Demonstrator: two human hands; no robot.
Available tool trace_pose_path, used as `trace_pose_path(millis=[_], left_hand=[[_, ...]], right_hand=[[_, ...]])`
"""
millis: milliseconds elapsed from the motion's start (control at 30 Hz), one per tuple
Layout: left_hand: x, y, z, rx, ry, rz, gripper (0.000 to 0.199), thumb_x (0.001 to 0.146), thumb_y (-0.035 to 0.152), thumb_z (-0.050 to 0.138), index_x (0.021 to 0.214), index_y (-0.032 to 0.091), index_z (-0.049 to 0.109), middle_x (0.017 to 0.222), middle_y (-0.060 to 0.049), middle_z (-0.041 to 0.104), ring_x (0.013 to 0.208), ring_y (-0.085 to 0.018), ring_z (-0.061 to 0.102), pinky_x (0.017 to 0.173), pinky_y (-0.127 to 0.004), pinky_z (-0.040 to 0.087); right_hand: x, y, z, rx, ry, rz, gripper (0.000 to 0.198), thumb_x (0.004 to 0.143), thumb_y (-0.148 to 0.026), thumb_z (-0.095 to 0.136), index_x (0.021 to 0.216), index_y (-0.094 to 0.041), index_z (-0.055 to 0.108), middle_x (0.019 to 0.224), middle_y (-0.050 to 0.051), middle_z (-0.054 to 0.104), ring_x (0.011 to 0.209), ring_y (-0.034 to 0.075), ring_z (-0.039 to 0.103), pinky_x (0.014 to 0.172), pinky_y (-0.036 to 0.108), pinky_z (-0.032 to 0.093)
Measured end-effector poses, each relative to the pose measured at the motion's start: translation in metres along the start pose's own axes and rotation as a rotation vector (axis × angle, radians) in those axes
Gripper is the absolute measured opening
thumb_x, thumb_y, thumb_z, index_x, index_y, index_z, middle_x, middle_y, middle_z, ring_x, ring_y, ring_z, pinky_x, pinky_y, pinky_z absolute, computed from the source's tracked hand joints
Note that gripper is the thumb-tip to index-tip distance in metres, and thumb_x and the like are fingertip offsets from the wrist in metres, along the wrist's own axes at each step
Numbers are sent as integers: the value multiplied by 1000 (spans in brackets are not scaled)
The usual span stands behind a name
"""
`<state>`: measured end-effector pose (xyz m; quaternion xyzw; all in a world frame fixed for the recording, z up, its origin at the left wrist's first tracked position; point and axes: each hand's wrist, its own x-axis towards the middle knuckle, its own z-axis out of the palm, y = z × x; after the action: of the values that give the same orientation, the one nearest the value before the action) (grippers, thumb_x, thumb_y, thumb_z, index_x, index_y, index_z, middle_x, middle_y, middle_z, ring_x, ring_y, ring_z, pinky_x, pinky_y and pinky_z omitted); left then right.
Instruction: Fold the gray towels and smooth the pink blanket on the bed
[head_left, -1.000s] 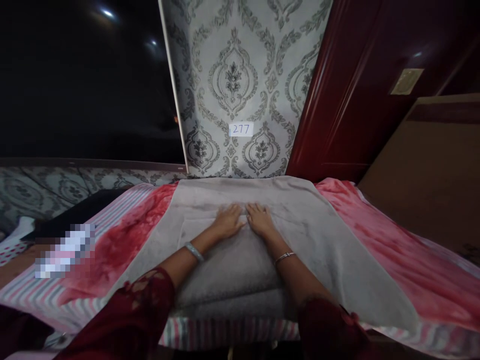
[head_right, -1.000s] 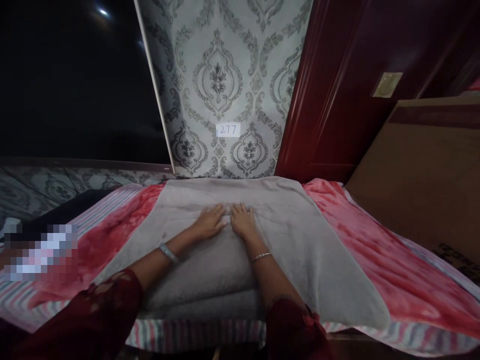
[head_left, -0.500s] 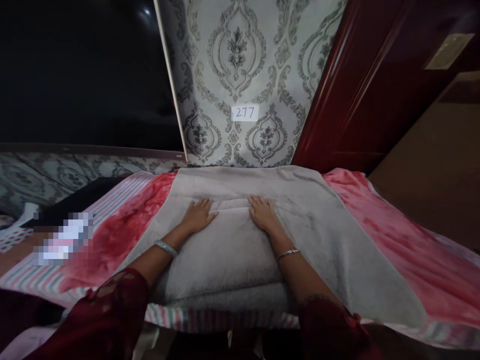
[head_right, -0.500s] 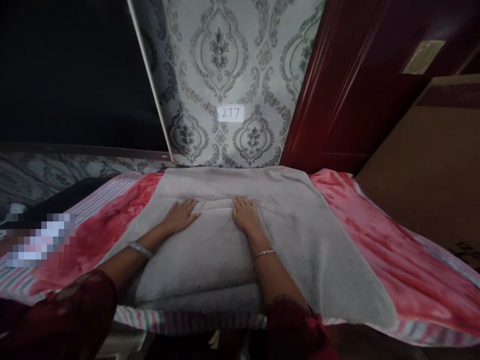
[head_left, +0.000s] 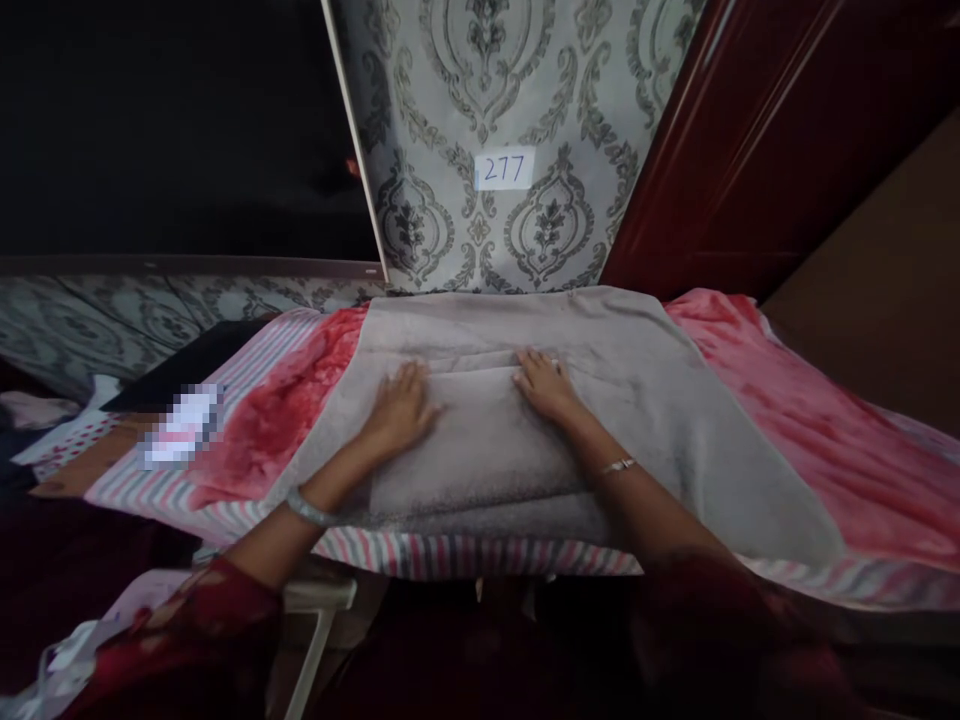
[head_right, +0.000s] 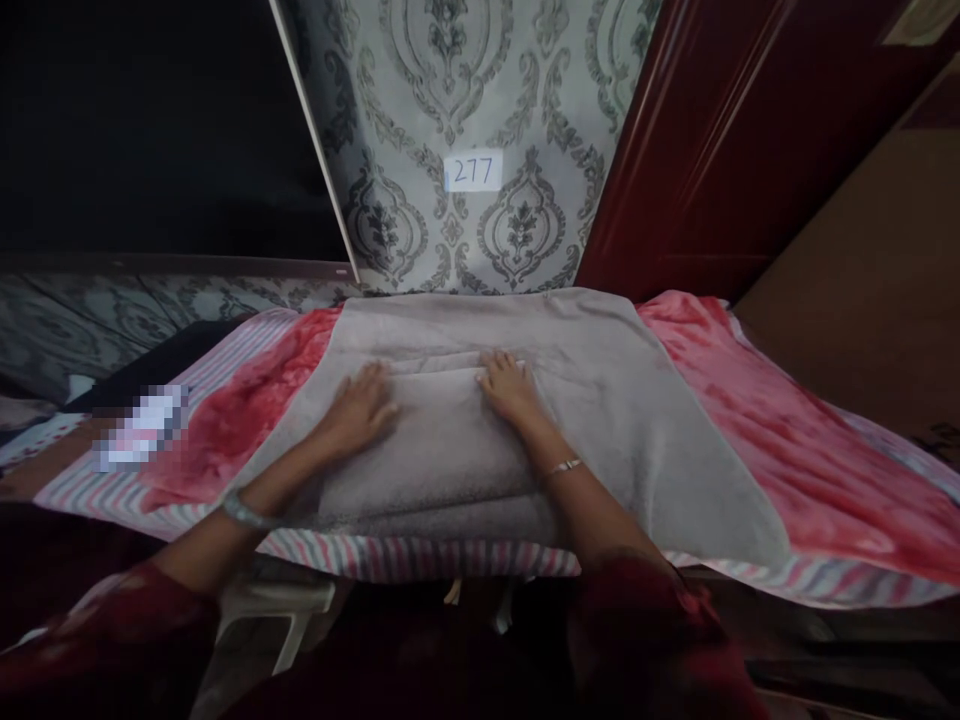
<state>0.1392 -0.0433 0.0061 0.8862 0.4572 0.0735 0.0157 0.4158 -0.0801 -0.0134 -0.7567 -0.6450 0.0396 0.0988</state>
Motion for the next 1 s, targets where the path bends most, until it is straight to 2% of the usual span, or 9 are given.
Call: trace_pose_path(millis=[100,133,200,300,400,533,733,900,1000], left_hand=[[-31,47,11,-43,7,330,75,97,53,40,160,18,18,167,-15,18,155,-28,11,124,-53,11],[-39,59,17,-52,-22,382,75,97,55,41,160,19,19,167,-14,20,155,-28,12,124,-54,11],[-48,75,30,-53,-83,403,75,96,56,42,159,19,24,166,-16,22,154,-31,15,123,-57,12],[-51,80,43,-27,-112,352,75,96,56,45,157,16,29,165,-20,22,154,-34,17,122,-60,13],[-53,65,45,-5,-63,318,77,94,59,47,156,16,32,165,-20,23,153,-34,19,122,-57,16],[-66,26,42,43,34,192,76,95,62,43,155,15,35,163,-20,29,151,-35,25,120,-59,22],[-88,-27,51,-11,128,117,64,100,50,35,155,17,36,163,-16,31,151,-31,28,115,-55,35],[-87,-38,62,-88,203,122,58,100,45,35,152,20,41,161,-13,34,149,-30,32,116,-55,35],[-85,-39,64,-90,222,115,59,99,47,35,150,19,45,160,-14,37,148,-30,33,115,-54,36]], right_hand=[[-40,-9,8,-9,11,-91,58,104,-46,30,159,-27,28,167,8,20,153,30,17,119,58,19],[-52,-12,11,-17,3,-116,57,104,-47,30,158,-29,30,167,6,19,153,29,16,119,57,19],[-71,-15,17,-33,-12,-131,57,104,-47,30,158,-29,32,167,5,18,153,28,15,120,55,18],[-82,-17,21,-35,-12,-110,57,104,-46,31,158,-27,32,167,5,18,153,27,14,121,53,16],[-81,-16,20,-13,-3,-109,57,104,-44,33,158,-27,32,167,5,19,154,26,14,121,54,15],[-79,-16,19,26,4,-116,57,103,-43,35,157,-25,34,167,6,20,153,27,15,121,55,15],[-79,-17,21,79,15,-119,56,102,-43,38,156,-25,37,166,7,21,153,28,15,121,56,13],[-75,-9,19,154,23,-131,57,99,-38,45,153,-23,41,165,8,26,152,28,19,121,53,17],[-74,12,19,215,107,-35,60,94,-33,52,152,-19,44,162,11,32,150,30,24,120,50,21]])
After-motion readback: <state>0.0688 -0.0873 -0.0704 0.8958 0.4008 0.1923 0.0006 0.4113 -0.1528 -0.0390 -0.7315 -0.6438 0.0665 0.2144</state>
